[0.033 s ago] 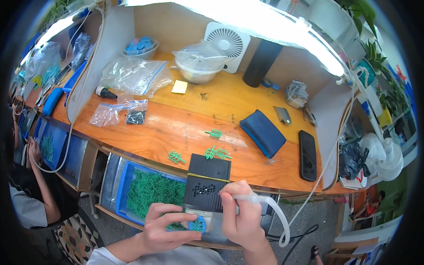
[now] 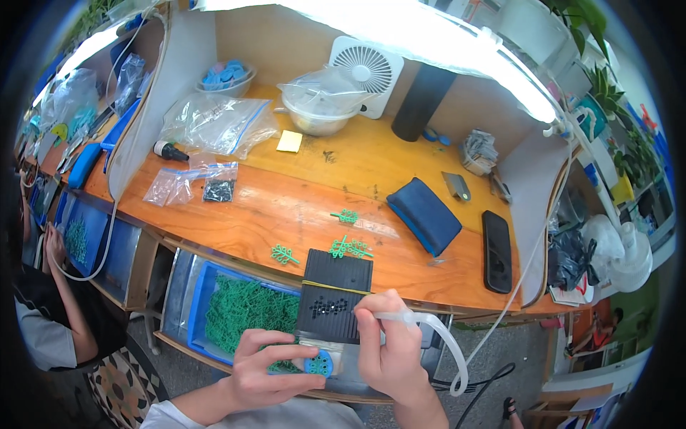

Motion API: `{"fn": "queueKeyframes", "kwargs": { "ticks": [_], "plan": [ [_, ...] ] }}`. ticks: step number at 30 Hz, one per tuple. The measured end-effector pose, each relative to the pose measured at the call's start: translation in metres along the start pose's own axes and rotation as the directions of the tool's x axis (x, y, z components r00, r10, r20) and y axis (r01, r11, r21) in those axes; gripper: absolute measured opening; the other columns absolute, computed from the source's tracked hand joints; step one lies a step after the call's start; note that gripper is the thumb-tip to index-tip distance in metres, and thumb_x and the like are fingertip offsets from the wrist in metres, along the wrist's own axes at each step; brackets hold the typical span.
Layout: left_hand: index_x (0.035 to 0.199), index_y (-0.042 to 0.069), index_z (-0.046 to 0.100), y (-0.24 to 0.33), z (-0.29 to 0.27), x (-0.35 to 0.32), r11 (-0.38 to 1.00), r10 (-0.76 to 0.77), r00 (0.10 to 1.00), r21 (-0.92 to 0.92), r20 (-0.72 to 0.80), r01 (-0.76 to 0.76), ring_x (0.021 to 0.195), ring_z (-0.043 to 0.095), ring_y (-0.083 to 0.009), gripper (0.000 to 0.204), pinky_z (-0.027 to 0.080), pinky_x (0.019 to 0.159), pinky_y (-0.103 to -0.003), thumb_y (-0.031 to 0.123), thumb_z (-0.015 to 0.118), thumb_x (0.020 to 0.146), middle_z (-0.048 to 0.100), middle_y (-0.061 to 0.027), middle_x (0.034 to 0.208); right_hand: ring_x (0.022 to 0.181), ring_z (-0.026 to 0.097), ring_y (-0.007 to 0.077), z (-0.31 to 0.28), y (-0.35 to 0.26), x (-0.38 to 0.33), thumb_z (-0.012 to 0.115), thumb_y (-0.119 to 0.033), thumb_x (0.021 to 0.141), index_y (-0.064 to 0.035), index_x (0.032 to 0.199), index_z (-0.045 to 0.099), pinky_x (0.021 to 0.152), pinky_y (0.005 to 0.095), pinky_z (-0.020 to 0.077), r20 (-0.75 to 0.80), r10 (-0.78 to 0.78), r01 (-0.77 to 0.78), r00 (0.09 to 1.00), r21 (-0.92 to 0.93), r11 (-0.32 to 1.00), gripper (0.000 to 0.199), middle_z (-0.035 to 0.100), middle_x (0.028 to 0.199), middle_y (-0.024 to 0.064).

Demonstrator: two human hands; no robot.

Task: Assembling small green plastic components onto a black base using a vacuum pickup tool.

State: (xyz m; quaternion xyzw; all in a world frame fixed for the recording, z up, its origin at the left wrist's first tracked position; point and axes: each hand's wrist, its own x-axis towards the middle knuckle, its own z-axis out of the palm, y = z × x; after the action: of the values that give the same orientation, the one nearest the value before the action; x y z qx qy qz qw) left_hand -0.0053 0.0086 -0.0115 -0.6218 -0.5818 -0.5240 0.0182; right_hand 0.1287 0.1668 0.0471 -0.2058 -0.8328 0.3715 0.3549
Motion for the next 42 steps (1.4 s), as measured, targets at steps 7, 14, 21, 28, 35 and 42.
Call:
{"fn": "queueKeyframes", "kwargs": {
  "ticks": [7, 14, 21, 28, 35, 42],
  "plan": [
    [0.095, 0.032, 0.080, -0.001, -0.001, 0.002, 1.000, -0.019, 1.000, -0.015, 0.011, 0.019, 0.099, 0.061, -0.0175, 0.028, 0.043, 0.081, -0.031, 0.024, 0.084, 0.068, 0.070, 0.0076, 0.117, 0.063, 0.051, 0.0205, 0.000, -0.005, 0.010, 0.055, 0.008, 0.095, 0.0027, 0.093, 0.059, 0.056, 0.0316, 0.0407, 0.063, -0.004, 0.010, 0.998, -0.094, 0.996, 0.006, 0.058, 0.081, 0.0124],
    [0.093, 0.030, 0.079, -0.003, 0.001, 0.001, 1.000, -0.012, 1.000, -0.017, -0.017, 0.011, 0.100, 0.062, -0.0175, 0.025, 0.045, 0.078, -0.032, 0.024, 0.084, 0.069, 0.071, 0.0063, 0.116, 0.067, 0.055, 0.0224, 0.000, -0.010, -0.015, 0.053, 0.000, 0.098, 0.0026, 0.096, 0.057, 0.060, 0.0324, 0.0448, 0.212, -0.091, 0.049, 0.973, 0.196, 0.979, 0.005, 0.058, 0.083, 0.0121],
    [0.093, 0.028, 0.080, -0.003, 0.001, 0.002, 1.000, -0.010, 1.000, -0.007, -0.019, 0.010, 0.099, 0.063, -0.0178, 0.024, 0.045, 0.077, -0.031, 0.025, 0.085, 0.070, 0.071, 0.0057, 0.116, 0.070, 0.058, 0.0233, 0.002, -0.021, -0.018, 0.054, -0.002, 0.099, 0.0042, 0.100, 0.056, 0.064, 0.0343, 0.0490, 0.308, -0.131, 0.046, 0.942, 0.271, 0.962, 0.007, 0.059, 0.085, 0.0144],
    [0.094, 0.028, 0.080, -0.005, 0.000, 0.001, 1.000, -0.012, 1.000, -0.007, -0.012, 0.012, 0.100, 0.063, -0.0182, 0.025, 0.045, 0.078, -0.032, 0.026, 0.084, 0.069, 0.071, 0.0053, 0.117, 0.067, 0.060, 0.0250, 0.006, -0.023, -0.017, 0.059, -0.003, 0.097, 0.0025, 0.098, 0.060, 0.059, 0.0332, 0.0489, 0.341, -0.161, 0.080, 0.926, 0.239, 0.968, 0.005, 0.060, 0.083, 0.0136],
    [0.090, 0.026, 0.079, -0.007, 0.004, 0.004, 0.999, 0.005, 1.000, -0.045, -0.002, -0.005, 0.099, 0.063, -0.0201, 0.025, 0.046, 0.080, -0.033, 0.025, 0.084, 0.065, 0.071, 0.0044, 0.117, 0.063, 0.060, 0.0260, 0.001, -0.025, -0.013, 0.065, -0.003, 0.092, -0.0026, 0.103, 0.060, 0.049, 0.0334, 0.0463, 0.395, -0.230, 0.238, 0.889, 0.029, 0.971, 0.013, 0.059, 0.082, 0.0107],
    [0.087, 0.027, 0.079, -0.007, -0.001, 0.000, 1.000, -0.009, 1.000, 0.010, -0.006, 0.009, 0.097, 0.063, -0.0198, 0.027, 0.046, 0.079, -0.033, 0.024, 0.087, 0.061, 0.072, 0.0058, 0.114, 0.068, 0.061, 0.0277, 0.011, -0.024, -0.007, 0.071, 0.002, 0.069, 0.0028, 0.103, 0.058, 0.058, 0.0363, 0.0532, 0.400, -0.334, 0.333, 0.854, 0.073, 0.940, 0.036, 0.053, 0.086, 0.0128]
  ]
}}
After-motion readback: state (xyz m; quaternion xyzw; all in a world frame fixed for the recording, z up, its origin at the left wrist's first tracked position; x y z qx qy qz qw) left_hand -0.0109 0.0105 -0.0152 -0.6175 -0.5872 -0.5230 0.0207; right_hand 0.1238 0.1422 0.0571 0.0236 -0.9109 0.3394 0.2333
